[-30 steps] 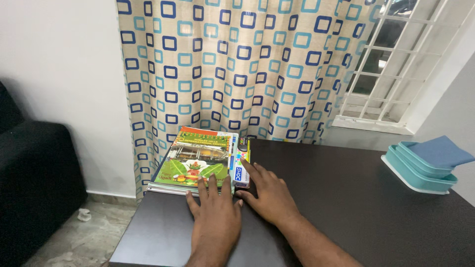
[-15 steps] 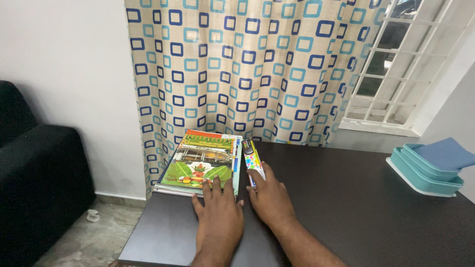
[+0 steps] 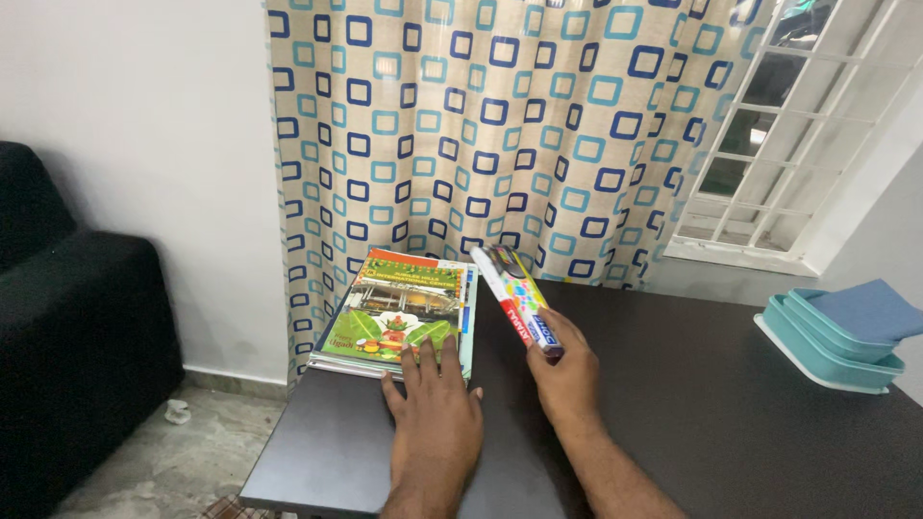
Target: The person takes several items from a desk drawer and places them on the desk surface. They stack plastic containers, place a stack of books, a box of chalk, a water bottle, and several colored pens on the desk.
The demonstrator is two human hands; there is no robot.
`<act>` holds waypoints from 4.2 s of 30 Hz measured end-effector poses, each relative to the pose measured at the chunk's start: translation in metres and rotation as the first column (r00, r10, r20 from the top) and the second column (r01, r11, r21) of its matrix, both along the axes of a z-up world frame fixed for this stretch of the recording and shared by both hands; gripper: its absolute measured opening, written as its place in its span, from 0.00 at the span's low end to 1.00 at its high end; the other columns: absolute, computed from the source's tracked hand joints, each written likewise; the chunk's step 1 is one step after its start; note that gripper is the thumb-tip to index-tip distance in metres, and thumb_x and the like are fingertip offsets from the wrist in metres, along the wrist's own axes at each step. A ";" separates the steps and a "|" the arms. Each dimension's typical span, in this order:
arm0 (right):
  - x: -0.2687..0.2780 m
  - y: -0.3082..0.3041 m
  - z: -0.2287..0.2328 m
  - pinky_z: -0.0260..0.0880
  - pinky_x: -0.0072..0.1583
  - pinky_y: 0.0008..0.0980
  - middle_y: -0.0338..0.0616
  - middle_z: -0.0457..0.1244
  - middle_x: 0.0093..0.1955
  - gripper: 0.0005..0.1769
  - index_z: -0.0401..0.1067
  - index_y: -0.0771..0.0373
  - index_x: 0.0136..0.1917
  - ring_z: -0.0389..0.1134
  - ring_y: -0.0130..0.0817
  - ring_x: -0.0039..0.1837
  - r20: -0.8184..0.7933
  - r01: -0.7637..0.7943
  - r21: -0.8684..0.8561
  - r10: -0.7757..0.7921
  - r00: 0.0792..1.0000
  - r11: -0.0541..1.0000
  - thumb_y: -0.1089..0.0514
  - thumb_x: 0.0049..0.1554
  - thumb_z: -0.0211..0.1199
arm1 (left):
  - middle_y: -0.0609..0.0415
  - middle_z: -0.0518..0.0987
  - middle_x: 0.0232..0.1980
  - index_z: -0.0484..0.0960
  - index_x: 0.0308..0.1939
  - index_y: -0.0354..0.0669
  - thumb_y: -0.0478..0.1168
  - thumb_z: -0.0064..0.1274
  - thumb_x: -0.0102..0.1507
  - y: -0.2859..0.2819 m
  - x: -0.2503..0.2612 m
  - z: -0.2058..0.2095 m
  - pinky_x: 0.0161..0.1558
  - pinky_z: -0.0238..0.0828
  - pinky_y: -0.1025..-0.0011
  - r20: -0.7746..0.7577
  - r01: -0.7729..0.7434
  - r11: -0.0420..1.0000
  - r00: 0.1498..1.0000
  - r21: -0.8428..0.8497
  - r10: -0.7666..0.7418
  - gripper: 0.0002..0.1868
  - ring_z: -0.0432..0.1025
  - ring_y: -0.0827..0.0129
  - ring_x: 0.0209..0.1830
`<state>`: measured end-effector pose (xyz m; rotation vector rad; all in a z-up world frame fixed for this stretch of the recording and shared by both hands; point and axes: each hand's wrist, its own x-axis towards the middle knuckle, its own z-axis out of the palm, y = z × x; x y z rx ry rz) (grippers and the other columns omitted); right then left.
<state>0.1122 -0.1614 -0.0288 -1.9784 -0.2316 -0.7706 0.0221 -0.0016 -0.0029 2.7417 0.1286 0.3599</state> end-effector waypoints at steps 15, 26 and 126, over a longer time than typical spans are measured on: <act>-0.040 0.058 0.014 0.72 0.61 0.38 0.51 0.69 0.61 0.28 0.68 0.61 0.65 0.73 0.42 0.62 -0.128 -0.351 -0.063 0.341 0.931 0.934 0.52 0.54 0.69 | 0.41 0.63 0.74 0.54 0.75 0.35 0.42 0.44 0.66 0.007 0.011 -0.020 0.72 0.38 0.34 0.296 -0.089 0.958 0.940 -0.274 0.171 0.35 0.49 0.41 0.78; -0.053 0.055 -0.003 0.68 0.67 0.38 0.52 0.67 0.67 0.31 0.65 0.58 0.73 0.70 0.44 0.69 -0.199 -0.449 -0.140 0.419 0.886 0.883 0.49 0.58 0.64 | 0.40 0.71 0.70 0.65 0.73 0.39 0.47 0.37 0.68 0.025 0.034 -0.051 0.74 0.39 0.37 0.445 0.082 0.768 0.852 -0.635 0.277 0.30 0.60 0.49 0.74; -0.074 0.036 0.007 0.71 0.57 0.30 0.39 0.72 0.46 0.12 0.80 0.59 0.52 0.72 0.26 0.51 -0.498 -0.301 0.140 0.330 0.802 0.943 0.54 0.57 0.64 | 0.42 0.72 0.57 0.71 0.67 0.41 0.51 0.60 0.58 0.084 0.030 -0.003 0.68 0.59 0.49 0.435 -0.298 0.943 0.836 -0.150 0.334 0.35 0.65 0.49 0.64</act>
